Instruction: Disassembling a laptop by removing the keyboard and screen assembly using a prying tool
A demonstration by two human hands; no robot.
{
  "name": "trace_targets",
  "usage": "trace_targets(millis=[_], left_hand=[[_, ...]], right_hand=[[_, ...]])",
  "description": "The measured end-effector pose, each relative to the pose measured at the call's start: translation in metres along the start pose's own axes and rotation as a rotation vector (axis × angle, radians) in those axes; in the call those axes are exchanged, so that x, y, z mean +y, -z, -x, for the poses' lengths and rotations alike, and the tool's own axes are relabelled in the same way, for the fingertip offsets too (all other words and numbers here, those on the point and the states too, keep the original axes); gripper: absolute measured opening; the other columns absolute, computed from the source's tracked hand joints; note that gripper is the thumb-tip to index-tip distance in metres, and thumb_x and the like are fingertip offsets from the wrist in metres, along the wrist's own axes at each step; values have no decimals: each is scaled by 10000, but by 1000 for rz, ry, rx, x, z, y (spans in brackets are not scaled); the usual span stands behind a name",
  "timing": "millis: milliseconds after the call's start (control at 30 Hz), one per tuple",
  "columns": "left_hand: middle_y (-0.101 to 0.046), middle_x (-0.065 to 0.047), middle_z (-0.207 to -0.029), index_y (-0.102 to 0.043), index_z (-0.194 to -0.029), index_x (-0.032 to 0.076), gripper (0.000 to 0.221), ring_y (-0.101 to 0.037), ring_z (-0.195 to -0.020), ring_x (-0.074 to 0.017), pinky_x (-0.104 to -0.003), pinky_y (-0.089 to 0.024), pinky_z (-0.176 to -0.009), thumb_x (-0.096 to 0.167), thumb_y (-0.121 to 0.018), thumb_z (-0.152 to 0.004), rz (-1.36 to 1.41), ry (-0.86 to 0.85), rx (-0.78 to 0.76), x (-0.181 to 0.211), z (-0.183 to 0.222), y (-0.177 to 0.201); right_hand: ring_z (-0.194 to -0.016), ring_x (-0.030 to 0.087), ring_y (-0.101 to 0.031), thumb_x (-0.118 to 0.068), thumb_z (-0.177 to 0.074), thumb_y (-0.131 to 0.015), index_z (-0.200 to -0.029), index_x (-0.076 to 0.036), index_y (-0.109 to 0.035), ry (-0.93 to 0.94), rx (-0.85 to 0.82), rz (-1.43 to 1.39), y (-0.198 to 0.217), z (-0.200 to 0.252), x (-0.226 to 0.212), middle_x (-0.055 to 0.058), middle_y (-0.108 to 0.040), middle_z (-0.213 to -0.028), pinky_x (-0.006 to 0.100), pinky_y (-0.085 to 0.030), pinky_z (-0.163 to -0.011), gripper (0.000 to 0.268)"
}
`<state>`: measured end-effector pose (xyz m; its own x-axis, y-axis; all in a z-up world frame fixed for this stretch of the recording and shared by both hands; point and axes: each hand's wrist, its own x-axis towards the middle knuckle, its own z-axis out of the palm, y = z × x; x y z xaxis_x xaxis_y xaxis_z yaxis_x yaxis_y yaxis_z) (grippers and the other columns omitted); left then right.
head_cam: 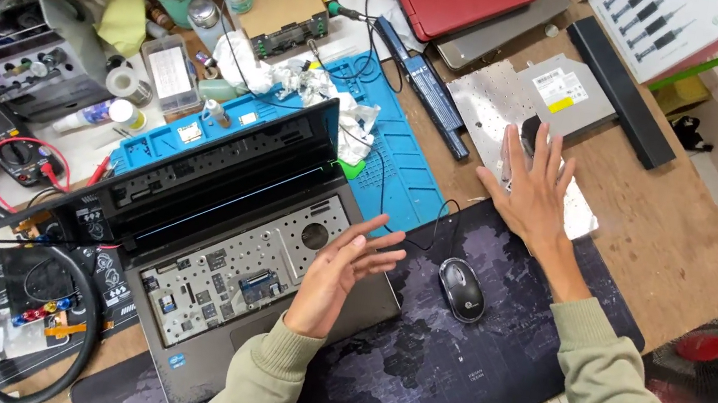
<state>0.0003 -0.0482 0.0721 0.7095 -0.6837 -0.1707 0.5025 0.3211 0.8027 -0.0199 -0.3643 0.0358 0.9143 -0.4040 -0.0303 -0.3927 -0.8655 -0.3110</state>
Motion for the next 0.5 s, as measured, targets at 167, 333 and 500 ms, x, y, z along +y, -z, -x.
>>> trace_targets(millis=[167,333,500], left_hand=[[-562,-305,-1427,-465,-1505,19,453,-598,-1285,-434,-565,-480,-1081,218,-358,-1113,-27,-44,-15,3,9,8],[-562,-290,-1434,-493,-1492,39,430,-591,-1295,-422,-577,-472,-1093,189,-352,-1114,-76,-60,57,13,20,19],[-620,-252,-1380,-593,-1445,72,410,-598,-1285,-408,-542,-498,-1071,240,-445,-1102,-179,-113,213,20,31,41]], right_hand=[[-1517,534,-111,-582,-1032,-466,-1643,-201,-254,59,73,31,-2,8,-11,283,-114,-1664,765,-118,-1171,750],[-1506,548,-123,-483,-1066,-476,-1649,-223,-250,175,146,30,-2,15,-37,305,-139,-1652,801,-106,-1134,677],[-1512,547,-99,-508,-1023,-509,-1643,-233,-250,210,108,-47,2,14,-59,297,-129,-1655,808,-70,-1128,726]])
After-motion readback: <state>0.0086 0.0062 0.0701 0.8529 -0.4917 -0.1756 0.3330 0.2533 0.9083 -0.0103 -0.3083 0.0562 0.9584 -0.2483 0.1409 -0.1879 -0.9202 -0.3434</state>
